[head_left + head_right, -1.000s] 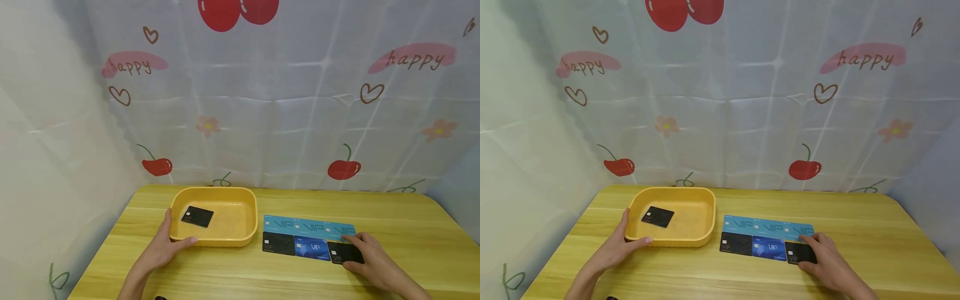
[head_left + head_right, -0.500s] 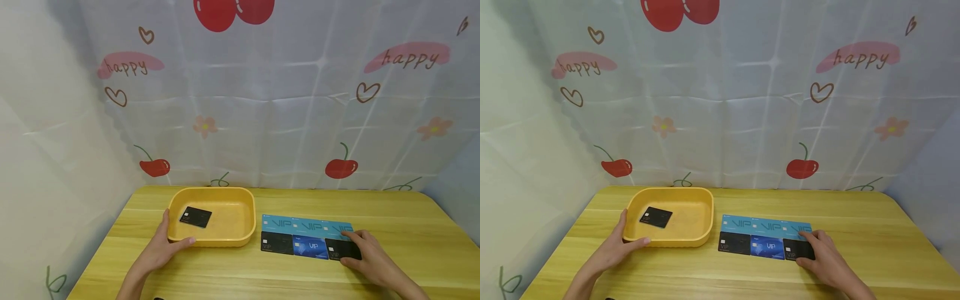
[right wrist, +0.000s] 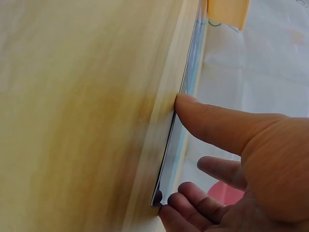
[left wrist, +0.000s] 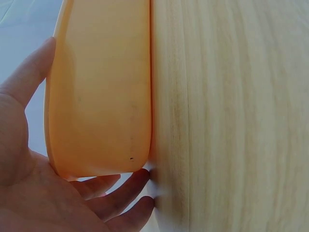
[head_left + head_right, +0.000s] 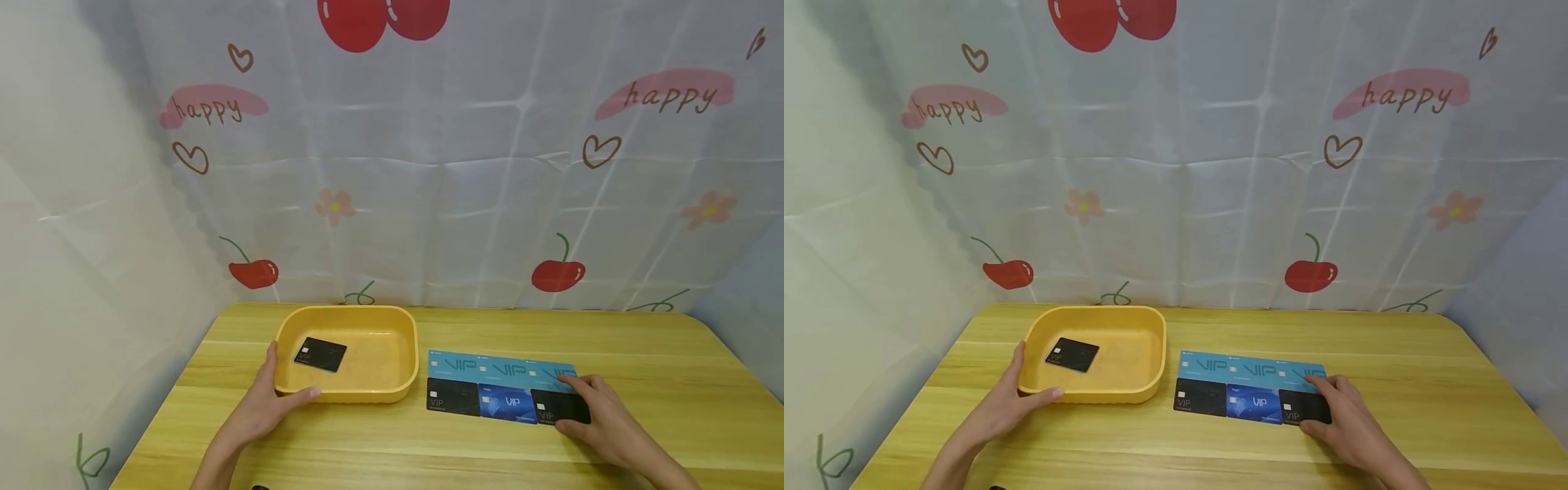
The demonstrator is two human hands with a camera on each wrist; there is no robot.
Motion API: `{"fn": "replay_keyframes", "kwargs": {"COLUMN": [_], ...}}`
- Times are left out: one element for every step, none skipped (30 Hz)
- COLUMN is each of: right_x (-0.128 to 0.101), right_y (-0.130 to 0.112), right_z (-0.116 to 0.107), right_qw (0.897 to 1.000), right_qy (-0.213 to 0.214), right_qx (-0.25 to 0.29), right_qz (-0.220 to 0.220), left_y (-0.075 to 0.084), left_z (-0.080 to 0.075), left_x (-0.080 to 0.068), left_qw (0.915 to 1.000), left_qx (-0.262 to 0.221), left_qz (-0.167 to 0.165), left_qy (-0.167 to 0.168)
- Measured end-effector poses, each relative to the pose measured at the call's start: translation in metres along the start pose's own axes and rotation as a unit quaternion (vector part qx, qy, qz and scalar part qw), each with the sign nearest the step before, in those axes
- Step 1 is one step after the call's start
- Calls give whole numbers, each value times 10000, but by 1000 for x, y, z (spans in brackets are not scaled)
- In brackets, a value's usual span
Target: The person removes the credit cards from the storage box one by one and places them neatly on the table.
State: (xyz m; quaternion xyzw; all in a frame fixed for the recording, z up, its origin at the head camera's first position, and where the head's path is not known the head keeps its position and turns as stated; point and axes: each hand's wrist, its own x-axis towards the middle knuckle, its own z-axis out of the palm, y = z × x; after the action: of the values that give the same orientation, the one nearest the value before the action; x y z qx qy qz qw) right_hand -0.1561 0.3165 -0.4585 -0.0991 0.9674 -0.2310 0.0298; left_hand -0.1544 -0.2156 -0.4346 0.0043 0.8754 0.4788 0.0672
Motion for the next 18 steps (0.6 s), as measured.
{"fn": "replay_keyframes", "kwargs": {"right_x": [0, 0, 0, 0, 1, 1, 1, 1, 1, 1, 1, 1, 1, 1, 1, 1, 1, 1], "right_y": [0, -1, -1, -2, -2, -3, -4, -6, -7, -8, -9, -10, -11, -12, -14, -15, -17, -18], "right_z": [0, 0, 0, -1, -1, -1, -1, -2, -2, -3, -3, -4, -5, -6, -7, -8, -9, -10], "right_qw": [10000, 10000, 10000, 10000, 9999, 9999, 9998, 9997, 9996, 9995, 9994, 9993, 9993, 9991, 9988, 9985, 9980, 9975], "right_qy": [1, 1, 3, 26, 53, 93, 127, 161, 195, 238, 269, 300, 314, 339, 362, 378, 383, 386], "right_qx": [6, 15, 22, 24, 32, 41, 52, 64, 73, 90, 110, 131, 156, 217, 308, 392, 491, 588], "right_qz": [11, 25, 51, 66, 96, 113, 144, 162, 180, 175, 177, 163, 154, 120, 89, 60, 44, 20], "left_y": [0, 0, -1, -1, -1, -1, -1, -1, 0, 0, 0, 0, 0, -1, -1, -1, -2, -2], "left_z": [0, 0, 0, 0, 0, 0, 0, 0, 0, 0, 0, 0, 0, 0, 0, 0, 0, 0], "left_x": [0, 0, 0, 0, 1, 1, 1, 1, 1, 1, 0, 0, 0, 0, 0, 0, 0, 0], "left_qw": [10000, 10000, 10000, 10000, 10000, 10000, 10000, 10000, 10000, 9999, 9999, 9999, 9999, 9999, 9999, 9999, 9999, 9999], "left_qx": [-4, -9, -15, -17, -22, -24, -13, 0, 0, 10, 13, 12, 9, -2, -15, -23, -29, -32], "left_qz": [2, 1, 3, -1, -9, -28, -55, -78, -100, -123, -140, -149, -155, -156, -158, -150, -143, -135], "left_qy": [-1, 0, 0, 4, 8, 7, 1, -1, -7, -11, -16, -21, -24, -21, -23, -19, -13, -9]}}
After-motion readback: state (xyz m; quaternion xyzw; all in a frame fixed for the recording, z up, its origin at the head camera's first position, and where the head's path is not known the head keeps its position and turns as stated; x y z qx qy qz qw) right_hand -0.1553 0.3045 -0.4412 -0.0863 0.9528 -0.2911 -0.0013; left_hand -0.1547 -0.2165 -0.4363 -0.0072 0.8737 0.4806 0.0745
